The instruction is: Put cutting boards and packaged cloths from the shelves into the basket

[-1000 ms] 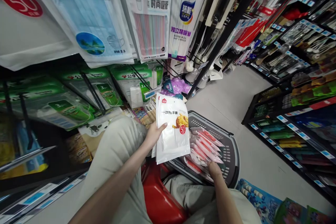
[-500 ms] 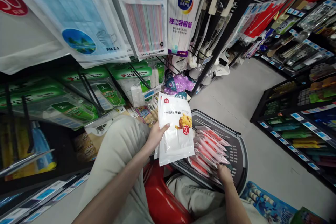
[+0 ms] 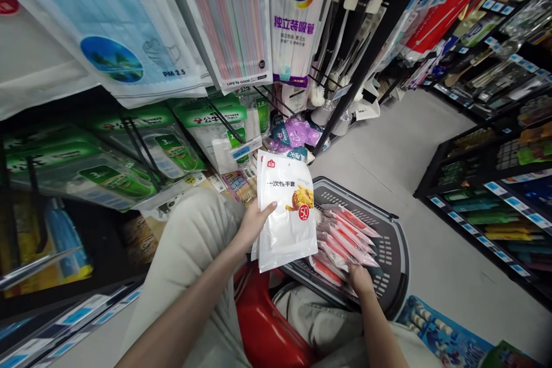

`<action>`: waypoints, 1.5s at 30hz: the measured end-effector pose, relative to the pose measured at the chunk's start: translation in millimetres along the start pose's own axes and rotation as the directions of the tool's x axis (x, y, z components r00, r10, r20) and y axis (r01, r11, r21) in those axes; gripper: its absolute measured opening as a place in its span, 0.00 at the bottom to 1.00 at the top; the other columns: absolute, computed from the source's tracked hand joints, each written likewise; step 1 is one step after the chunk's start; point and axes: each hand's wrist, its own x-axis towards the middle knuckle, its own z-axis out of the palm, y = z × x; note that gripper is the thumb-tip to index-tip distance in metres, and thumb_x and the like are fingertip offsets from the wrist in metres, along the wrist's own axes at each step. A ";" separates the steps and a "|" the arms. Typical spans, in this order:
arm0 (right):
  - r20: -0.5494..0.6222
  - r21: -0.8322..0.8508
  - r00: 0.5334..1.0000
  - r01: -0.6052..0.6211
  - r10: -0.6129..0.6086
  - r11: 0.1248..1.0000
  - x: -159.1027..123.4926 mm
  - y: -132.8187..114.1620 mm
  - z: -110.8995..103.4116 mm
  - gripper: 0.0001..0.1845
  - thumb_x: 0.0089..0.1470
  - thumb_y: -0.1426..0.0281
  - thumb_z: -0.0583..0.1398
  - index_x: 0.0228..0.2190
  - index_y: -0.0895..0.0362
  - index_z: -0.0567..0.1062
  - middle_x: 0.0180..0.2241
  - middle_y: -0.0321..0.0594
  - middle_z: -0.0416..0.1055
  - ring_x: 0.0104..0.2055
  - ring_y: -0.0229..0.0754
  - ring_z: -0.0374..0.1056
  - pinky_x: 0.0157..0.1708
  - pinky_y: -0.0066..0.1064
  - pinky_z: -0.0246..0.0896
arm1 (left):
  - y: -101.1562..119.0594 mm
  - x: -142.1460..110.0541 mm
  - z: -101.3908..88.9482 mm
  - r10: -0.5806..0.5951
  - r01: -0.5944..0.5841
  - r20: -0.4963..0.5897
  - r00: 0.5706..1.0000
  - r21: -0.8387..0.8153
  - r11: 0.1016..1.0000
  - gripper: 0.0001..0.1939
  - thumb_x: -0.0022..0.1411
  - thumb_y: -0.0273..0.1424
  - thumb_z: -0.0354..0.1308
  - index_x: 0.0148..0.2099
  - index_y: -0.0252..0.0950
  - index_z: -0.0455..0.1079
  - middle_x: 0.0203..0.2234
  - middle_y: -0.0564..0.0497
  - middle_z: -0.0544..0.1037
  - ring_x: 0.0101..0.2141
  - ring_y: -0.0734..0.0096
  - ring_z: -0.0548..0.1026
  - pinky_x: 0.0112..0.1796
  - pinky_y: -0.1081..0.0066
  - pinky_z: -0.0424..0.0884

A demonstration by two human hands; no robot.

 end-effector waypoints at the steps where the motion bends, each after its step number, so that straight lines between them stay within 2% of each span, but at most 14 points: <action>1: -0.006 0.007 1.000 -0.010 0.010 1.000 0.2 2.0 1.5 0.13 0.54 0.70 0.51 0.39 0.60 0.71 0.35 0.51 0.72 0.38 0.47 0.69 0.37 0.32 0.59 | -0.1 0.3 -0.7 0.001 -0.001 -0.003 1.000 0.002 1.000 0.27 0.43 0.41 0.64 0.44 0.31 0.69 0.43 0.42 0.75 0.42 0.54 0.72 0.41 0.62 0.68; 7: -0.006 0.052 0.999 -0.041 0.042 0.998 3.0 10.9 9.8 0.14 0.53 0.70 0.51 0.39 0.62 0.71 0.35 0.53 0.73 0.39 0.49 0.69 0.36 0.34 0.60 | -0.6 1.6 -1.5 -0.003 0.002 0.015 1.000 0.012 1.000 0.26 0.45 0.42 0.63 0.44 0.31 0.69 0.43 0.42 0.75 0.42 0.54 0.72 0.42 0.62 0.68; 11: 0.015 0.093 0.999 -0.034 0.033 0.995 6.2 8.9 4.6 0.16 0.52 0.69 0.53 0.40 0.63 0.71 0.36 0.54 0.73 0.40 0.50 0.69 0.38 0.34 0.59 | 0.1 1.4 2.4 -0.014 0.014 0.009 1.000 0.017 1.000 0.27 0.44 0.42 0.64 0.44 0.31 0.69 0.42 0.42 0.75 0.42 0.54 0.72 0.42 0.61 0.68; 16: 0.022 0.179 0.995 0.089 -0.094 0.980 10.7 -11.4 -14.8 0.19 0.55 0.63 0.50 0.45 0.57 0.68 0.39 0.47 0.73 0.43 0.44 0.68 0.40 0.28 0.57 | 2.3 0.3 6.3 -0.027 0.027 0.018 0.999 0.017 0.999 0.27 0.44 0.41 0.64 0.45 0.31 0.69 0.44 0.41 0.74 0.43 0.53 0.71 0.43 0.61 0.67; 23: 0.018 0.166 0.993 0.115 -0.120 0.979 21.1 -49.8 -12.4 0.17 0.54 0.78 0.45 0.42 0.64 0.69 0.36 0.53 0.72 0.39 0.45 0.68 0.38 0.33 0.56 | -0.1 0.3 3.8 -0.022 0.021 0.022 1.000 0.041 0.999 0.27 0.45 0.41 0.63 0.45 0.29 0.68 0.45 0.40 0.73 0.44 0.52 0.70 0.44 0.59 0.66; 28: 0.040 0.220 0.996 0.073 -0.084 0.973 33.2 -53.5 -4.0 0.13 0.56 0.74 0.48 0.39 0.64 0.69 0.37 0.49 0.71 0.39 0.41 0.67 0.40 0.34 0.57 | -2.6 1.2 1.9 -0.018 0.017 0.032 0.999 0.041 0.999 0.27 0.46 0.42 0.63 0.46 0.30 0.67 0.44 0.40 0.74 0.43 0.53 0.71 0.44 0.59 0.66; 33: 0.069 0.347 0.991 0.086 -0.117 0.934 35.9 -46.6 -14.8 0.14 0.53 0.72 0.51 0.41 0.61 0.70 0.39 0.48 0.72 0.40 0.42 0.67 0.42 0.32 0.56 | -3.3 0.7 4.6 -0.018 0.016 0.040 0.999 0.046 0.999 0.27 0.46 0.41 0.63 0.46 0.30 0.67 0.44 0.41 0.73 0.44 0.54 0.70 0.44 0.61 0.66; 36: 0.083 0.442 0.984 0.105 -0.157 0.891 25.7 -28.1 -31.5 0.20 0.44 0.71 0.59 0.42 0.57 0.71 0.40 0.45 0.73 0.42 0.44 0.67 0.42 0.31 0.56 | -0.6 -0.6 8.1 -0.032 0.031 0.045 0.998 0.027 0.999 0.27 0.45 0.41 0.64 0.45 0.30 0.68 0.45 0.41 0.73 0.45 0.53 0.70 0.44 0.61 0.66; 38: 0.081 0.492 0.988 0.078 -0.134 0.867 14.1 -11.6 -46.4 0.24 0.37 0.72 0.62 0.41 0.60 0.72 0.38 0.48 0.73 0.42 0.48 0.68 0.41 0.33 0.58 | 2.4 -2.3 10.8 -0.059 0.061 0.071 0.996 -0.017 0.998 0.27 0.45 0.40 0.64 0.45 0.30 0.68 0.45 0.41 0.73 0.44 0.53 0.71 0.43 0.62 0.67; 40: 0.036 0.537 0.997 0.041 -0.071 0.842 -1.2 1.3 -64.1 0.22 0.38 0.69 0.62 0.40 0.63 0.72 0.39 0.53 0.72 0.42 0.52 0.67 0.42 0.37 0.58 | 5.4 -5.2 13.5 -0.097 0.105 0.112 0.989 -0.070 0.992 0.27 0.43 0.40 0.65 0.44 0.30 0.68 0.44 0.41 0.74 0.43 0.53 0.72 0.42 0.62 0.68; 42: -0.052 0.594 0.999 0.040 -0.012 0.804 -19.6 3.6 -83.8 0.22 0.47 0.63 0.55 0.42 0.62 0.69 0.42 0.52 0.70 0.44 0.49 0.67 0.44 0.38 0.58 | 7.3 -9.3 15.8 -0.125 0.145 0.168 0.978 -0.113 0.983 0.27 0.43 0.39 0.66 0.44 0.30 0.68 0.42 0.41 0.75 0.40 0.54 0.73 0.40 0.63 0.68; 43: -0.100 0.673 0.995 0.060 0.010 0.737 -29.8 -0.5 -93.7 0.23 0.51 0.59 0.52 0.44 0.61 0.66 0.43 0.51 0.69 0.44 0.47 0.67 0.44 0.37 0.59 | 7.6 -11.8 16.8 -0.137 0.166 0.207 0.969 -0.131 0.977 0.27 0.43 0.39 0.66 0.44 0.30 0.68 0.41 0.41 0.75 0.39 0.54 0.73 0.39 0.63 0.69; 44: -0.145 0.778 0.989 0.095 0.030 0.621 -40.2 -8.2 -103.4 0.24 0.52 0.57 0.50 0.46 0.59 0.64 0.44 0.48 0.68 0.44 0.46 0.67 0.43 0.37 0.60 | 7.4 -14.5 17.6 -0.147 0.188 0.255 0.956 -0.146 0.971 0.26 0.43 0.38 0.66 0.44 0.30 0.68 0.40 0.42 0.76 0.38 0.55 0.74 0.39 0.63 0.69; 45: -0.185 0.879 0.981 0.143 0.049 0.456 -50.5 -18.9 -112.4 0.25 0.52 0.55 0.50 0.46 0.57 0.62 0.43 0.47 0.68 0.43 0.45 0.67 0.41 0.37 0.62 | 6.8 -17.5 18.4 -0.157 0.213 0.311 0.937 -0.155 0.965 0.26 0.43 0.37 0.66 0.44 0.30 0.68 0.39 0.42 0.76 0.37 0.55 0.74 0.38 0.63 0.69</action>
